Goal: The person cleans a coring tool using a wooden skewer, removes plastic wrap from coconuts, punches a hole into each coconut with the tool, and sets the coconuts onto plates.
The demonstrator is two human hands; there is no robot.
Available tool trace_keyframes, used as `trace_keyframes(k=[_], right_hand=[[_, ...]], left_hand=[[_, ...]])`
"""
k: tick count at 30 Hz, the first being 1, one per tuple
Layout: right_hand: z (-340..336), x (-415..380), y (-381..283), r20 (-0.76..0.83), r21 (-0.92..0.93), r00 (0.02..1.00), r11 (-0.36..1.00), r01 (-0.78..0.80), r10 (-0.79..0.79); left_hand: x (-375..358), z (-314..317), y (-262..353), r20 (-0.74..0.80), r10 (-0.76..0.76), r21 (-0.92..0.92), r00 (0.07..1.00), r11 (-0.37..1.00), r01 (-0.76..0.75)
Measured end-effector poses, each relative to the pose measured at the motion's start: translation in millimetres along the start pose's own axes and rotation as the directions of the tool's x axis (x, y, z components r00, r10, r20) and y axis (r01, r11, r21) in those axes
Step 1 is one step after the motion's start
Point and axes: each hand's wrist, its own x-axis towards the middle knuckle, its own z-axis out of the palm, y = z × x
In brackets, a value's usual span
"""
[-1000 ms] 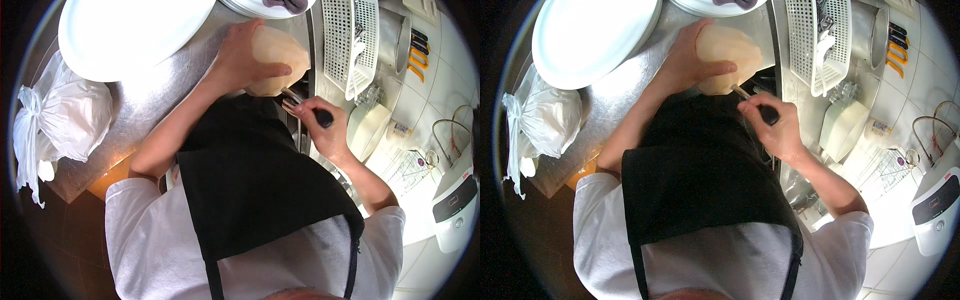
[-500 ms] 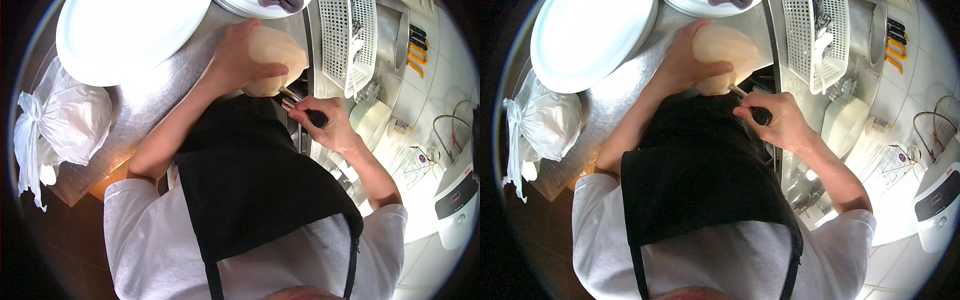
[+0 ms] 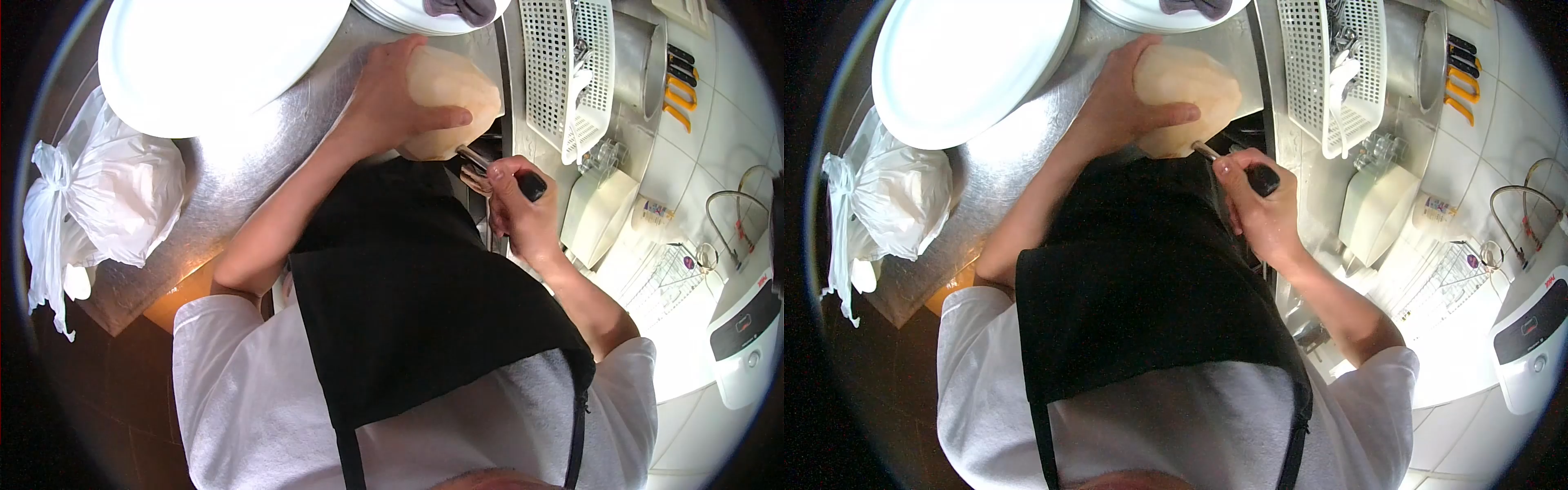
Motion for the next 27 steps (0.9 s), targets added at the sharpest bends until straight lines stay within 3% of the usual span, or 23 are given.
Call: trace_keyframes(k=[1, 3, 5, 6, 8, 9, 10, 13, 21, 27], right_hand=[[-3.2, 4.0, 0.1, 0.035, -0.169, 0.996, 0.981, 0.092, -0.087], [-15.2, 24.3, 17.9, 0.237, -0.367, 0.826, 0.741, 0.563, -0.511], [-18.4, 28.5, 24.8, 0.346, -0.419, 0.680, 0.542, 0.729, -0.647], [-16.4, 26.3, 24.9, 0.332, -0.425, 0.695, 0.556, 0.714, -0.638], [-8.9, 17.6, 18.9, 0.167, -0.351, 0.862, 0.788, 0.506, -0.479], [-1.9, 9.1, 10.6, 0.038, -0.225, 0.962, 0.935, 0.273, -0.271], [3.8, 4.2, 5.1, -0.055, -0.066, 0.998, 0.997, 0.025, -0.029], [14.7, 2.9, 2.1, -0.131, 0.157, 0.980, 0.979, -0.128, 0.149], [16.3, 3.1, 3.3, -0.102, 0.105, 0.995, 0.994, -0.011, 0.021], [18.4, 0.7, 1.6, -0.073, 0.097, 0.997, 0.995, 0.032, -0.025]], left_hand=[[-0.1, -0.5, 0.1, -0.005, -0.002, 0.000, 1.000, 1.000, 0.002], [-3.0, -0.8, -0.4, -0.010, -0.011, 0.001, 1.000, 1.000, 0.011], [-2.8, -1.5, 1.0, 0.009, -0.022, -0.008, 1.000, 1.000, 0.022], [-1.9, -2.4, 2.0, 0.017, -0.028, -0.012, 0.999, 1.000, 0.028], [-0.7, -7.0, 9.3, 0.034, -0.041, -0.016, 0.999, 0.999, 0.042], [-0.9, -8.4, 11.1, 0.043, -0.050, -0.018, 0.998, 0.999, 0.051], [-0.8, -7.2, 8.5, 0.029, -0.030, -0.008, 0.999, 1.000, 0.031], [0.7, -1.6, 0.9, 0.001, 0.000, 0.011, 1.000, 1.000, 0.000], [-1.9, -2.8, 5.5, 0.017, -0.035, 0.031, 0.999, 0.999, 0.034], [0.1, -8.3, 10.1, 0.023, -0.005, -0.065, 1.000, 0.998, 0.006]])
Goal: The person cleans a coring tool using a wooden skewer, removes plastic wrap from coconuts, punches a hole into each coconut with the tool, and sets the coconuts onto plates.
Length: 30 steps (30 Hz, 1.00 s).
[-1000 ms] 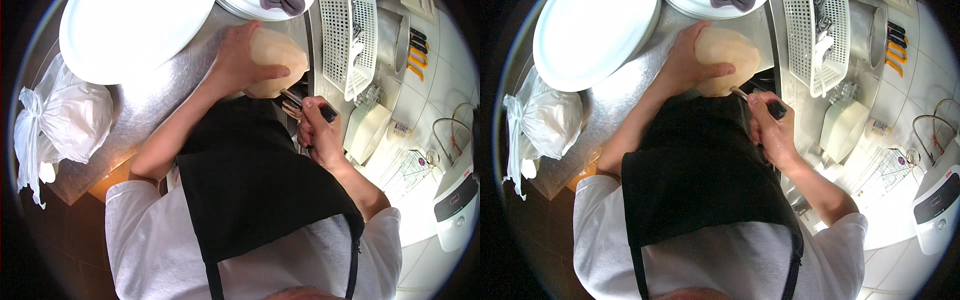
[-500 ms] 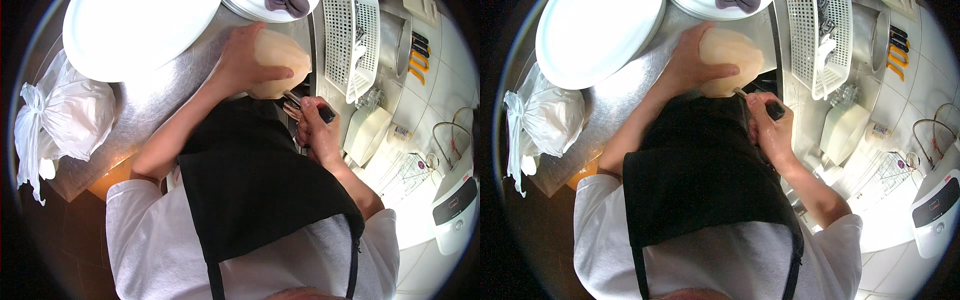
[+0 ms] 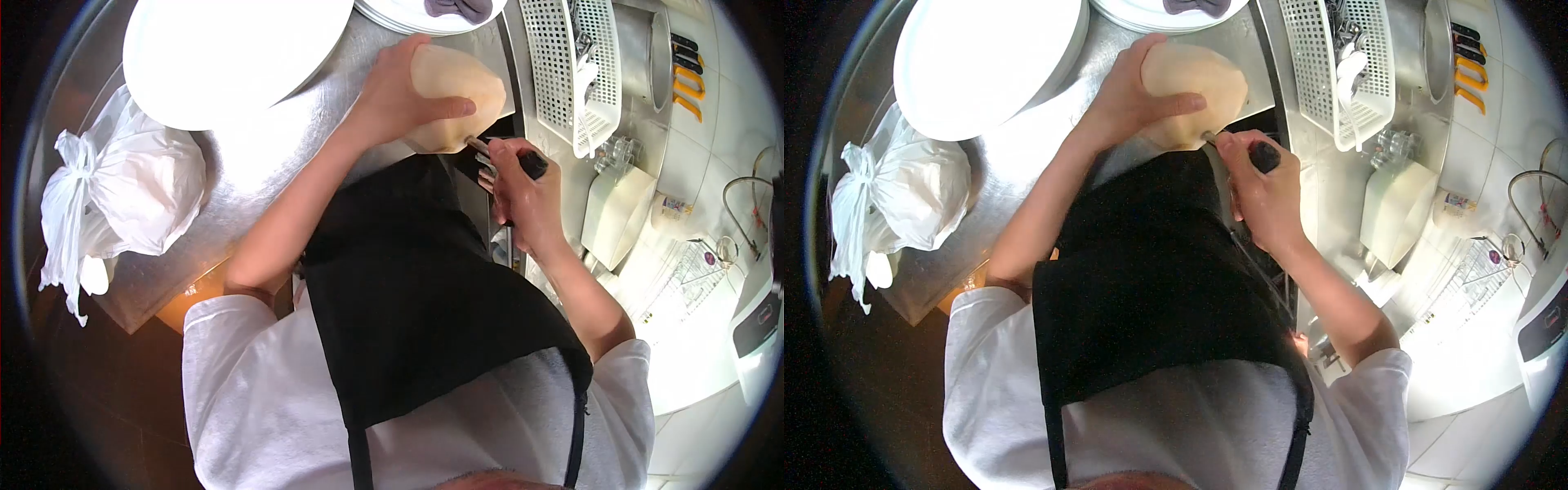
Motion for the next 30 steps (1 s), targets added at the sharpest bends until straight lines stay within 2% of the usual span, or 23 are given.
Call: trace_keyframes(k=[3, 6, 7, 10, 11, 14, 15, 16, 17, 20, 21, 22, 23, 25, 27, 29, 30], right_hand=[[-3.3, 0.3, -1.2, 0.008, 0.027, 1.000, 0.999, -0.021, 0.021], [-5.7, 3.1, -4.8, 0.015, 0.013, 1.000, 1.000, -0.027, 0.027], [-6.0, 0.9, -3.0, 0.007, 0.013, 0.999, 0.999, -0.035, 0.035], [-8.2, 0.9, 0.2, 0.019, -0.021, 1.000, 1.000, 0.008, -0.008], [-8.5, 0.3, -0.9, 0.013, -0.048, 1.000, 0.999, -0.006, 0.006], [-4.2, 0.0, -3.9, 0.011, -0.221, 0.997, 0.972, 0.074, -0.073], [-4.9, 0.0, -6.6, 0.033, -0.345, 0.990, 0.928, 0.143, -0.140], [-9.9, 8.8, -5.0, 0.115, -0.396, 0.955, 0.869, 0.297, -0.274], [-16.8, 19.3, 7.0, 0.196, -0.430, 0.898, 0.789, 0.440, -0.394], [-12.2, 21.8, 9.1, 0.198, -0.370, 0.889, 0.808, 0.458, -0.413], [-5.7, 13.5, 7.7, 0.104, -0.270, 0.968, 0.931, 0.246, -0.226], [6.2, 8.0, 3.1, 0.037, -0.140, 0.999, 0.990, 0.024, -0.019], [23.5, 18.0, 18.5, -0.027, -0.014, 0.999, 0.999, 0.030, -0.030], [24.1, 22.6, 13.6, -0.022, -0.020, 0.999, 0.999, 0.045, -0.045], [25.9, 18.3, 21.5, 0.026, -0.008, 1.000, 1.000, 0.003, -0.003], [15.9, 23.7, 20.8, 0.031, 0.015, 0.999, 1.000, 0.027, -0.027], [11.6, 28.5, 30.2, 0.038, -0.009, 0.998, 0.998, 0.057, -0.057]], left_hand=[[2.7, -1.8, 4.0, 0.043, 0.033, -0.077, 0.999, 0.997, -0.029], [2.1, -5.0, 11.9, 0.060, 0.068, -0.062, 0.996, 0.996, -0.064], [0.0, -6.0, 13.5, 0.048, 0.031, 0.035, 0.998, 0.999, -0.032], [-3.9, -2.3, 8.9, 0.045, 0.118, 0.223, 0.992, 0.967, -0.125], [-4.6, -1.5, 7.3, 0.072, 0.120, 0.192, 0.990, 0.973, -0.131], [-2.0, -1.3, 1.4, 0.110, 0.134, 0.108, 0.985, 0.983, -0.146], [-3.5, -0.5, 0.2, 0.110, 0.140, 0.085, 0.984, 0.985, -0.150], [1.0, -2.2, -0.2, 0.100, 0.162, 0.068, 0.982, 0.983, -0.169], [1.4, -2.8, -1.9, 0.081, 0.158, 0.060, 0.984, 0.985, -0.163], [0.9, 2.8, -8.6, 0.046, 0.177, 0.036, 0.983, 0.983, -0.179], [1.9, 5.0, -11.5, 0.043, 0.196, 0.037, 0.980, 0.980, -0.197], [2.4, 6.3, -14.9, 0.039, 0.215, 0.040, 0.976, 0.975, -0.217], [0.9, 7.6, -17.0, 0.069, 0.211, 0.063, 0.975, 0.974, -0.216], [6.1, 3.8, -17.9, 0.090, 0.202, 0.118, 0.975, 0.970, -0.211], [0.1, -2.0, -18.7, 0.068, 0.191, 0.082, 0.979, 0.977, -0.197], [2.6, 1.6, -14.7, 0.095, 0.205, 0.041, 0.974, 0.977, -0.210], [4.8, 4.6, -17.7, 0.110, 0.160, -0.009, 0.981, 0.987, -0.160]])
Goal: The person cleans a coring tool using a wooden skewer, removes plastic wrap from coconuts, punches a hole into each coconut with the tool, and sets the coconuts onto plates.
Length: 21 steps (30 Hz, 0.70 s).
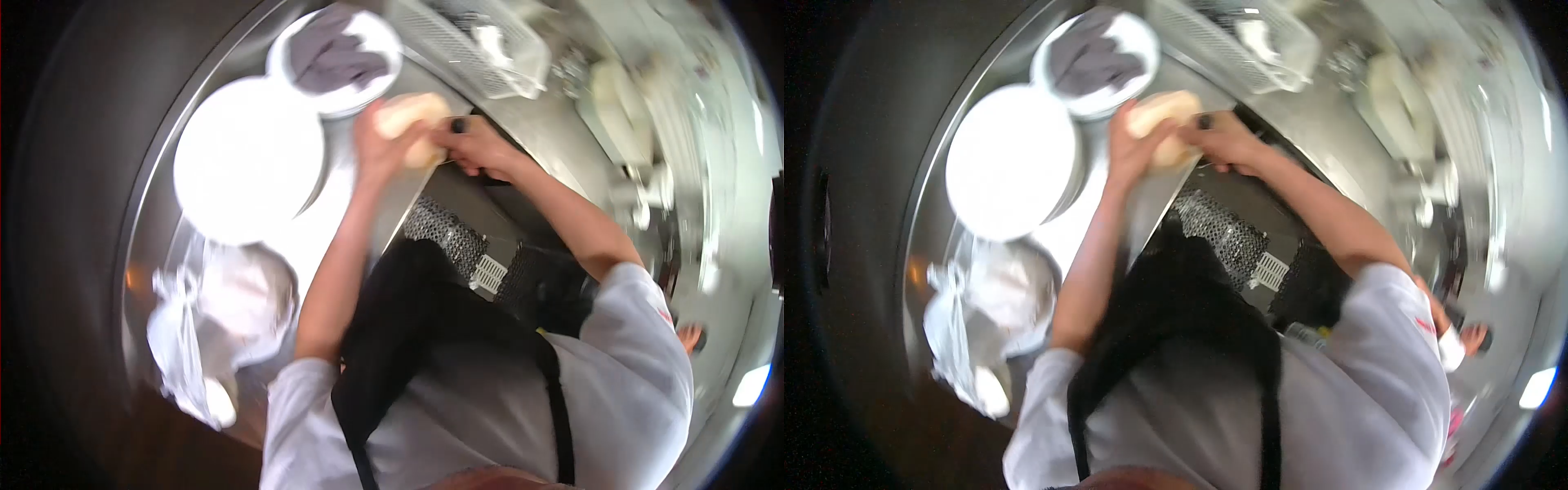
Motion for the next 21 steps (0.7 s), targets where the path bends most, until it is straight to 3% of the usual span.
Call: trace_keyframes(k=[2, 4, 6, 10, 12, 14, 15, 18, 20, 21], right_hand=[[-1.4, 0.2, 5.5, -0.013, -0.005, 0.998, 0.998, 0.058, -0.058], [0.1, -8.9, 1.5, -0.041, 0.027, 0.993, 0.994, 0.110, -0.109], [-5.1, -5.8, 12.0, -0.063, 0.004, 0.989, 0.991, 0.132, -0.131], [0.5, -5.6, 9.4, -0.029, 0.086, 0.988, 0.984, 0.153, -0.151], [2.2, -3.4, 7.8, -0.042, 0.069, 0.991, 0.990, 0.126, -0.123], [-15.3, -1.2, 23.0, 0.148, 0.197, 0.968, 0.966, 0.169, -0.200], [-40.4, -38.3, 27.9, 0.155, 0.203, 0.950, 0.950, 0.237, -0.270], [-168.1, -256.8, 57.6, -0.253, 0.266, 0.842, 0.802, 0.534, -0.477], [-207.8, -375.3, 92.9, -0.570, 0.303, 0.634, 0.584, 0.753, -0.522], [-209.6, -396.1, 107.0, -0.661, 0.281, 0.539, 0.495, 0.823, -0.521]], left_hand=[[2.8, 2.8, -6.2, 0.000, 0.050, 0.036, 0.999, 0.998, -0.050], [-6.6, -8.3, 36.1, 0.077, 0.254, 0.369, 0.964, 0.891, -0.264], [-2.5, -14.5, 39.7, 0.322, 0.391, 0.352, 0.862, 0.796, -0.493], [-9.7, -18.1, 61.8, 0.474, 0.235, 0.596, 0.848, 0.624, -0.506], [-13.8, -9.7, 60.2, 0.427, 0.292, 0.600, 0.856, 0.617, -0.509], [-15.3, -6.6, 56.4, 0.405, 0.319, 0.588, 0.857, 0.626, -0.512], [-15.2, -8.7, 53.3, 0.400, 0.330, 0.583, 0.855, 0.629, -0.515], [-12.9, -10.8, 57.5, 0.423, 0.287, 0.609, 0.860, 0.613, -0.504], [-8.7, -16.2, 58.9, 0.434, 0.285, 0.605, 0.855, 0.611, -0.511], [-2.2, -12.9, 55.4, 0.421, 0.308, 0.607, 0.853, 0.604, -0.517]])
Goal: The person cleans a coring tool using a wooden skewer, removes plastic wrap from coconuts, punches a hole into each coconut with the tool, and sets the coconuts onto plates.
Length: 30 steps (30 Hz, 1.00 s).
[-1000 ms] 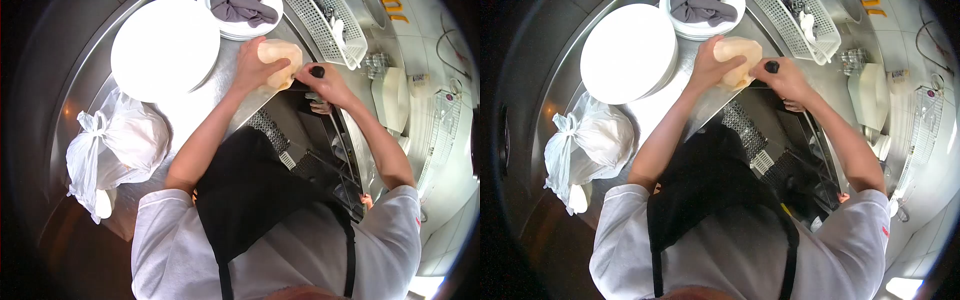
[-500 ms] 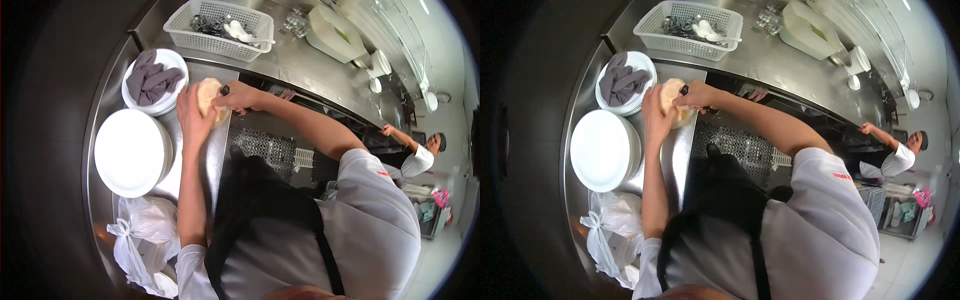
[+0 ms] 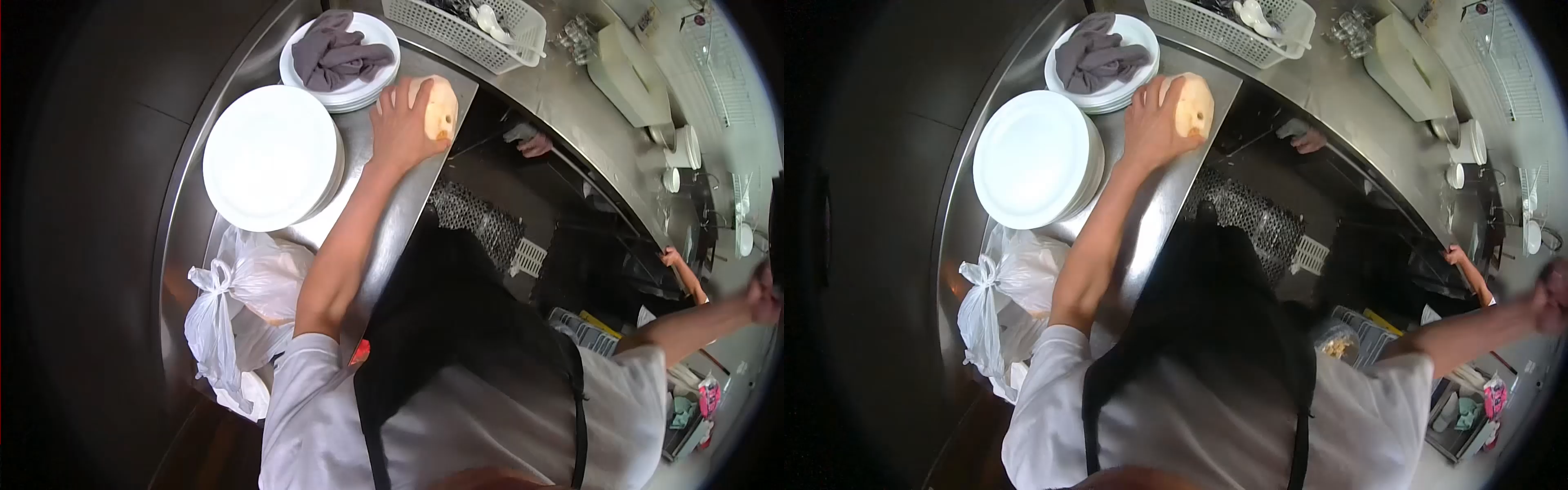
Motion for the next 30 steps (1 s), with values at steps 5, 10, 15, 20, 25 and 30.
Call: trace_keyframes(k=[5, 10, 15, 20, 25, 30], right_hand=[[71.7, -0.4, 182.1, -0.338, -0.040, 0.933, 0.989, -0.142, 0.120], [135.1, -0.6, 345.2, -0.232, -0.248, 0.883, 0.853, -0.459, 0.407], [157.3, -17.6, 406.4, -0.188, -0.297, 0.794, 0.737, -0.607, 0.578], [134.7, 1.0, 385.7, -0.073, -0.320, 0.879, 0.824, -0.468, 0.472], [119.4, 25.7, 343.7, -0.182, -0.322, 0.938, 0.884, -0.340, 0.295], [94.2, 28.1, 333.3, -0.167, -0.246, 0.950, 0.922, -0.298, 0.263]], left_hand=[[-2.7, -2.4, -0.8, 0.086, 0.032, -0.031, 0.996, 0.999, -0.029], [-9.8, -6.2, 2.1, 0.040, 0.089, -0.011, 0.995, 0.996, -0.088], [-29.3, -0.3, 10.1, -0.109, -0.027, -0.171, 0.994, 0.985, 0.008], [-30.4, 6.6, 9.0, -0.126, -0.033, -0.127, 0.991, 0.992, 0.017], [-14.0, 22.1, -4.9, -0.171, 0.057, -0.042, 0.984, 0.997, -0.065], [-15.1, 33.5, 19.2, -0.191, -0.106, 0.017, 0.976, 0.994, 0.112]])
